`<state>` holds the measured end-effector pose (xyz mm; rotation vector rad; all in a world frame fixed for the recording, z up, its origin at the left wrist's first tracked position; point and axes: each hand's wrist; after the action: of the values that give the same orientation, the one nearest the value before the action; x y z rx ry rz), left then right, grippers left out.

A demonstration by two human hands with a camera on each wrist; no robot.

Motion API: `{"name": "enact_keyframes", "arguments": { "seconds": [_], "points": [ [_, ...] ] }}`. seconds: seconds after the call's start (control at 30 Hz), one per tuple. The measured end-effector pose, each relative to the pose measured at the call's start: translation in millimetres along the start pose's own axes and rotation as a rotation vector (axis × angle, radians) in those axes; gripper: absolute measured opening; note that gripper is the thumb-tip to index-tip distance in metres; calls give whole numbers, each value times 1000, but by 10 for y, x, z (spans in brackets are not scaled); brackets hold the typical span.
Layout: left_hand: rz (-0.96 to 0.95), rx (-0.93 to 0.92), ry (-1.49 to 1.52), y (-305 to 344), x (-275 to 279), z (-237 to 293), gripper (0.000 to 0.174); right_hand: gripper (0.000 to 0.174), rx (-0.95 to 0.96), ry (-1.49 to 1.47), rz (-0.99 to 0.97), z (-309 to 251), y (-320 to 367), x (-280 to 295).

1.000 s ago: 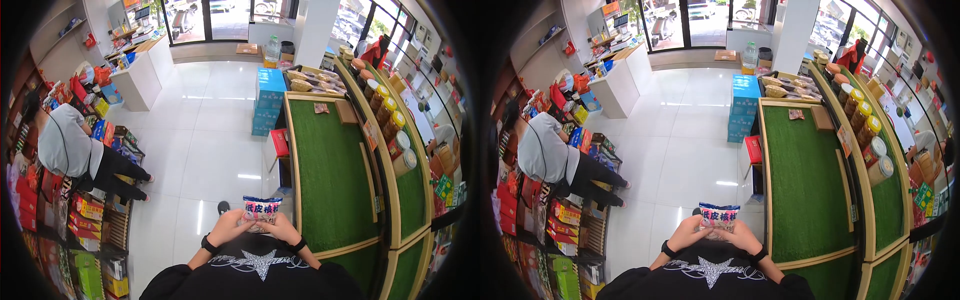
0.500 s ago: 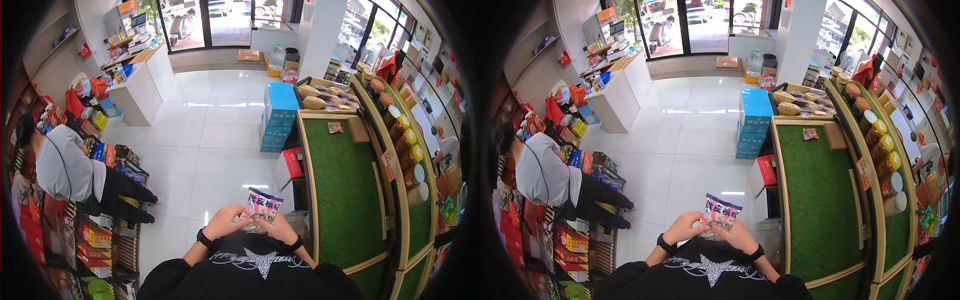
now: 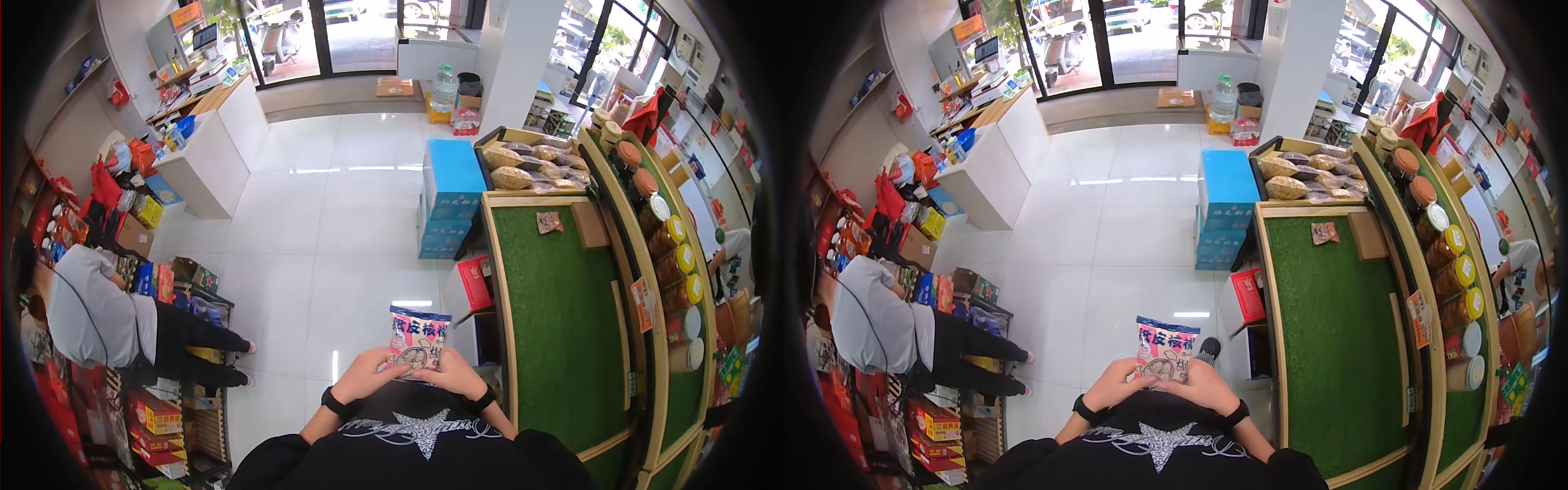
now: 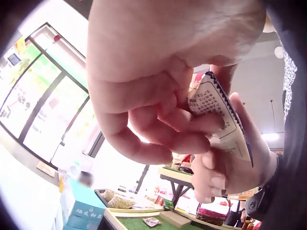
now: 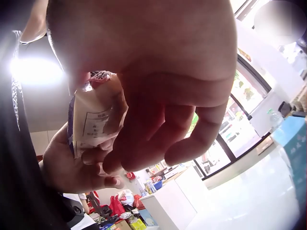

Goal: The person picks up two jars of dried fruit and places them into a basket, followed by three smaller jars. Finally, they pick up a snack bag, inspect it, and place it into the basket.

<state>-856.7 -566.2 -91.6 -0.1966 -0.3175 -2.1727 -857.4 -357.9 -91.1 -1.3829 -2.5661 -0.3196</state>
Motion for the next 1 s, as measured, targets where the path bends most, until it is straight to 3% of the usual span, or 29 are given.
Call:
{"name": "enact_keyframes", "arguments": {
  "seconds": [0.07, 0.3, 0.47, 0.63, 0.7, 0.87, 1.0],
  "points": [
    [49, -14, 95, -253, 47, 59, 29, 38, -63, 7, -65, 86, -137, 195],
    [26, -120, 121, -1282, 138, 294, 26, 37, 64, 4, -15, 173, -515, 1148],
    [23, -397, -98, -2004, 119, 509, 21, 38, 115, -182, 68, 277, -640, 1701],
    [0, -312, -20, -2330, 19, 576, 20, 35, -28, -387, -16, 500, -639, 1995],
    [-14, -336, -55, -2468, -4, 517, 21, 32, -110, -409, 17, 548, -656, 2061],
    [-14, -156, -117, -2801, -25, 547, 26, 29, -95, -413, 119, 688, -717, 2251],
    [-87, -179, -171, -3209, 17, 593, 30, 29, -105, -331, 247, 823, -780, 2464]
  ]
}}
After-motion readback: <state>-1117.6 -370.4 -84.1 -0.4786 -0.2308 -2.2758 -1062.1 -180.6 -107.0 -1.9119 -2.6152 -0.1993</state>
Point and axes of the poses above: each hand's wrist, its own y-axis away from the middle knuckle, its own x-axis out of the back of the hand, z = x × y, and after that the axes turned 5 degrees about -z, right-handed
